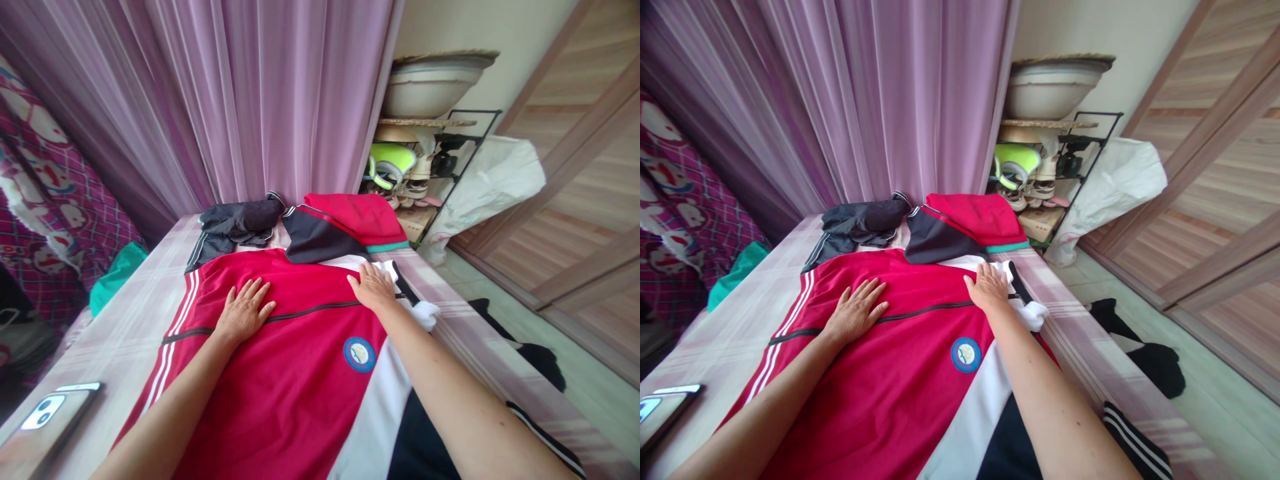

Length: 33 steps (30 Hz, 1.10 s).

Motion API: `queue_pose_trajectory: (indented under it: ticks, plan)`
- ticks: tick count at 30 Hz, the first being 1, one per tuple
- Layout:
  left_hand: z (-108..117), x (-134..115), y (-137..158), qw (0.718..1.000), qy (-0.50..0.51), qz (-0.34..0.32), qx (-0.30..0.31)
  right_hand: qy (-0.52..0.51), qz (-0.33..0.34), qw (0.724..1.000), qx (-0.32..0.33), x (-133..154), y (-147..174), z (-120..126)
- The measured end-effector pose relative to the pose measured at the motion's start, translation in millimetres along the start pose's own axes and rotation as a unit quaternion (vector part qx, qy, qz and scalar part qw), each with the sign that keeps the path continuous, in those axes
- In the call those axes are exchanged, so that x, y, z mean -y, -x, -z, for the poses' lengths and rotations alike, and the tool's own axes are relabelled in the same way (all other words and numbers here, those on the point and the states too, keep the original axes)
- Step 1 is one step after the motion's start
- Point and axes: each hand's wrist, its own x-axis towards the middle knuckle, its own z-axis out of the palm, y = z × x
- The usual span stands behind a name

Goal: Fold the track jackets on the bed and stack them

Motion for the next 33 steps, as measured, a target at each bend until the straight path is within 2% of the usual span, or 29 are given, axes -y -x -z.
queue_pose_trajectory:
  ticks: [2,6,9,11,16,18,21,25,26,33]
  plan:
    - [-1.5,0.6,-0.2,1.000,0.006,-0.004,-0.007,0.005,-0.003,1.000,-0.018,0.8,-0.6,1.6]
    - [-3.2,0.5,0.0,1.000,0.005,-0.002,-0.012,0.015,0.042,0.998,-0.034,-1.9,-2.1,21.2]
    - [-3.4,0.0,0.4,1.000,0.006,-0.001,-0.009,0.022,0.002,0.996,-0.081,-15.8,-15.9,40.2]
    - [-3.7,0.0,0.7,1.000,0.009,-0.002,-0.014,0.026,-0.036,0.995,-0.088,-25.5,-31.3,47.0]
    - [-5.1,0.9,1.5,1.000,0.013,-0.002,-0.022,-0.018,-0.094,0.994,0.042,-32.0,-66.7,40.2]
    - [-5.4,1.1,1.6,1.000,0.013,-0.001,-0.020,-0.016,-0.096,0.993,0.066,-31.1,-72.1,35.3]
    - [-5.3,1.0,1.5,1.000,0.012,0.001,-0.021,-0.008,-0.083,0.995,0.054,-32.9,-71.2,32.6]
    - [-4.9,0.8,1.5,1.000,0.010,-0.001,-0.014,0.009,-0.043,0.996,-0.072,-35.1,-65.1,34.4]
    - [-4.9,1.0,1.5,1.000,0.011,-0.001,-0.011,0.014,-0.039,0.995,-0.086,-34.1,-64.5,34.4]
    - [-6.4,2.4,1.2,1.000,0.011,-0.003,-0.020,0.012,-0.099,0.995,-0.016,-19.2,-69.2,35.1]
